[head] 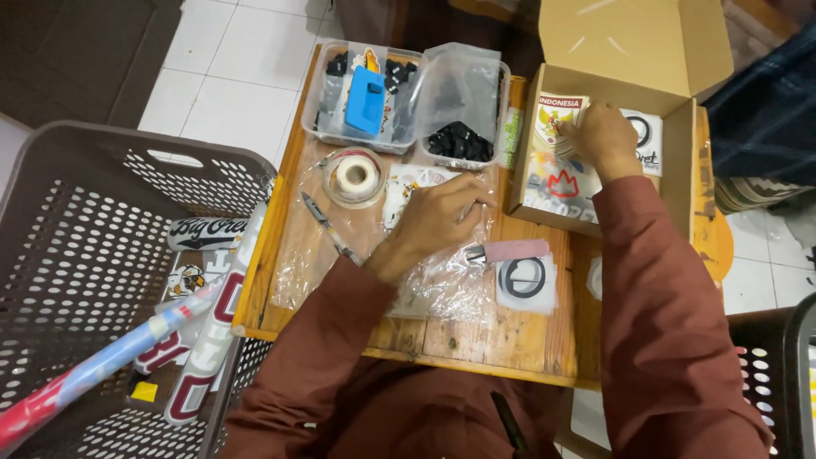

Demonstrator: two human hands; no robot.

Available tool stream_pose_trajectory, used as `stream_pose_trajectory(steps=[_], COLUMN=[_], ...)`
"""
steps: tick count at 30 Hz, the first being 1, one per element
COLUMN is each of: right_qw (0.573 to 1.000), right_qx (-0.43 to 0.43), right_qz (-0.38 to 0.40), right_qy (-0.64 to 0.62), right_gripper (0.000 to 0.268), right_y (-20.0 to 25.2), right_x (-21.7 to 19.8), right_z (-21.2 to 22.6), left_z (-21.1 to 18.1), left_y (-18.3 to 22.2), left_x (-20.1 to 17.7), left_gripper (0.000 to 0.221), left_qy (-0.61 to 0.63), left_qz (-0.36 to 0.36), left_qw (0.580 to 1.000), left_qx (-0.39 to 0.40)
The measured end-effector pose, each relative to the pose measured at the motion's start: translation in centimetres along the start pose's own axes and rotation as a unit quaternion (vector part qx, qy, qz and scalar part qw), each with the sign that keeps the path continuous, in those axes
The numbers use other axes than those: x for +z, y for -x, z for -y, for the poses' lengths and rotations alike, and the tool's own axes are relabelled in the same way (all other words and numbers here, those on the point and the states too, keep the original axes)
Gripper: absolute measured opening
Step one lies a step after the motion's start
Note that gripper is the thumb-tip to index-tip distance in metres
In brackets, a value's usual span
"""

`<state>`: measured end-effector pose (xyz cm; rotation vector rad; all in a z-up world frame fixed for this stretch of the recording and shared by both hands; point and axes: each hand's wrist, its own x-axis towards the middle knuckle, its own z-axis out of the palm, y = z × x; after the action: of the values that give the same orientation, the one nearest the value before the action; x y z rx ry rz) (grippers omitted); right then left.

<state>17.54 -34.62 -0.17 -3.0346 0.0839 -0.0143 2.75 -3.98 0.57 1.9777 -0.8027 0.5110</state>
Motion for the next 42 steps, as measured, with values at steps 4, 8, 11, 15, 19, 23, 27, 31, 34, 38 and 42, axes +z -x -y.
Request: stream_pose_trajectory(steps=[4,8,11,15,19,23,27,31,34,38,42], right_qw=[1.000,0.999,0.996,0.958,0.863,0.871,0.918,0.957,0.966,0.974,0.982], right_qx=[0.008,-0.016,-0.036,0.008,0.024,0.011,0.035,0.015,-0.015,-0.031,-0.009], right_qz=[0.017,-0.004,-0.012,0.051,0.075,0.056,0.082,0.015,-0.084,-0.125,-0.189], right_qy=[-0.018,-0.037,-0.080,-0.281,-0.499,-0.488,-0.386,-0.288,-0.244,-0.185,-0.026], right_gripper=[0.065,0.058,0.051,0.030,0.013,0.017,0.019,0.029,0.028,0.035,0.024], right_y=[0.1,-0.2,-1.5,-3.0,-1.3,-1.8,-3.1,-5.6,-3.4,-4.1,-4.2], right_x=[-0.6,-0.1,1.3,0.8,-3.5,-3.7,-1.1,5.1,4.0,3.7,2.0], right_z=[0.1,-0.7,-2.3,-4.2,-5.4,-6.8,-6.2,-6.6,-3.9,-6.3,-13.6], left_z=[0.9,0.4,-0.6,-1.5,-1.9,-1.9,-2.2,-2.9,-2.8,-2.9,-2.8], left_y=[0.1,0.0,-0.3,-1.0,-1.4,-1.4,-1.5,-1.9,-1.9,-1.9,-2.0], left_x=[0.5,0.1,-0.2,-0.8,-0.9,-0.6,-0.3,-1.1,-0.8,-0.7,-0.9], left_gripper=[0.017,0.015,0.014,0.020,0.019,0.019,0.023,0.026,0.021,0.018,0.018], left_qy=[0.014,0.022,0.016,0.036,0.048,0.052,0.050,0.056,0.041,0.040,0.037], left_qz=[-0.001,0.001,-0.003,0.024,0.028,0.028,0.021,0.058,0.048,0.051,0.033], left_qw=[1.000,1.000,1.000,0.999,0.998,0.998,0.998,0.995,0.997,0.997,0.998], left_qx=[0.001,0.001,0.004,-0.020,-0.009,-0.016,-0.024,-0.055,-0.040,-0.048,-0.038])
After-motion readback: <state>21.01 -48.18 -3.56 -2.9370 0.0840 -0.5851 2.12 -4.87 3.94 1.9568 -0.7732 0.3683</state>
